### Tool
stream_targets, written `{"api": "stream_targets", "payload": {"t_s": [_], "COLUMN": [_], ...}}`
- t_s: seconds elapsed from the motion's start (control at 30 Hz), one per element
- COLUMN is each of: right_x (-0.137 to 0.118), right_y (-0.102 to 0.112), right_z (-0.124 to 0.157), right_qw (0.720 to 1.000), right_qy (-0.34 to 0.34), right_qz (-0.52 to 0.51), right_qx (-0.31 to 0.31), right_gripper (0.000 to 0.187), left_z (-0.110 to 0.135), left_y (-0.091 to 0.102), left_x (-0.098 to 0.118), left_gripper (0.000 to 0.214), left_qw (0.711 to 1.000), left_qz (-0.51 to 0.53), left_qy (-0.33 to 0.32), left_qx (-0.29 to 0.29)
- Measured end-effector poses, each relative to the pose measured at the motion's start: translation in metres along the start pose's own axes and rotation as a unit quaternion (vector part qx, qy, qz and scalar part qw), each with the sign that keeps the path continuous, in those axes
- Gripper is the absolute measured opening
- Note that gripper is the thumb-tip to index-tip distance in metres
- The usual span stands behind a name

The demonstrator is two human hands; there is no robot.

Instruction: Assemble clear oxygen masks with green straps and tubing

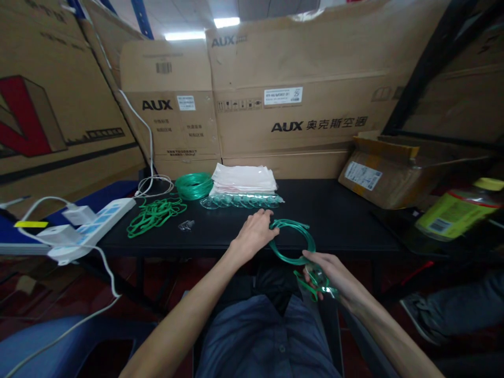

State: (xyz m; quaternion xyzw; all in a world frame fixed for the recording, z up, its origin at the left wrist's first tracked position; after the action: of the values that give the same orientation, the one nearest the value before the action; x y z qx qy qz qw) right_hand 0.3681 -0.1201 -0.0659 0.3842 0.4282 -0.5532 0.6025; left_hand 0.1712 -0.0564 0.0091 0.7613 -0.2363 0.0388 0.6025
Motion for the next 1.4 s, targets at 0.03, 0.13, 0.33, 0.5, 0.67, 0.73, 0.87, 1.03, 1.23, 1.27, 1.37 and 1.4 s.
{"api": "stream_targets", "payload": {"t_s": [0.03,0.13,0.33,0.5,0.67,0.73,0.87,1.03,1.23,1.27,1.37,1.4], "right_x": [0.000,0.001,0.008,0.008,0.008,0.010,0.010,0.010,0.015,0.015,0.018,0.020], "right_y": [-0.002,-0.006,-0.008,-0.013,-0.016,-0.016,-0.019,-0.022,-0.021,-0.020,-0.021,-0.021], "right_z": [0.000,0.001,0.000,0.003,0.003,0.001,0.000,0.001,0.001,0.001,0.001,0.001], "right_qw": [1.000,1.000,0.997,0.997,0.998,0.998,0.998,0.999,0.999,0.999,0.998,0.997], "right_qy": [-0.001,-0.004,0.005,-0.005,-0.002,-0.006,-0.017,-0.005,0.004,0.003,-0.006,-0.008], "right_qz": [0.001,-0.002,-0.065,-0.057,-0.044,-0.038,-0.041,-0.025,-0.028,-0.025,-0.017,-0.014], "right_qx": [-0.005,-0.016,-0.029,-0.043,-0.050,-0.049,-0.043,-0.041,-0.045,-0.048,-0.067,-0.073], "right_gripper": [0.047,0.046,0.040,0.038,0.037,0.037,0.039,0.048,0.058,0.061,0.067,0.068], "left_z": [-0.001,-0.004,-0.009,-0.012,-0.019,-0.020,-0.018,-0.013,-0.014,-0.016,-0.023,-0.027], "left_y": [0.000,0.000,0.006,0.012,0.016,0.016,0.018,0.031,0.071,0.082,0.118,0.132], "left_x": [-0.001,0.001,0.006,0.004,0.007,0.010,0.014,0.009,-0.017,-0.025,-0.058,-0.072], "left_gripper": [0.054,0.050,0.020,0.016,0.014,0.005,0.005,0.015,0.020,0.019,0.020,0.023], "left_qw": [1.000,0.998,0.996,0.992,0.984,0.981,0.980,0.980,0.988,0.991,0.997,0.997], "left_qz": [-0.003,-0.019,-0.039,-0.036,-0.047,-0.055,-0.073,-0.080,-0.017,0.002,0.031,0.032], "left_qy": [-0.007,-0.048,-0.066,-0.092,-0.117,-0.130,-0.151,-0.165,-0.144,-0.127,-0.059,-0.034], "left_qx": [-0.002,-0.021,-0.042,-0.085,-0.124,-0.133,-0.107,-0.074,-0.058,-0.043,0.029,0.062]}}
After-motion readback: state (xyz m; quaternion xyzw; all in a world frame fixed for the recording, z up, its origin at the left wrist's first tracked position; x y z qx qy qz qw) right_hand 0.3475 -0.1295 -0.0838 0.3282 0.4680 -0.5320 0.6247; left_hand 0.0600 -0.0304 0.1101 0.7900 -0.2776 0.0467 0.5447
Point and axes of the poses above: each hand's wrist, its own z-axis away from the middle knuckle, its own y-axis out of the back of the hand, x = y × z, the point moved 4 cm from there along -z, towards the middle knuckle, and after that the axes turned 6 degrees about x, right-handed, at the moved point
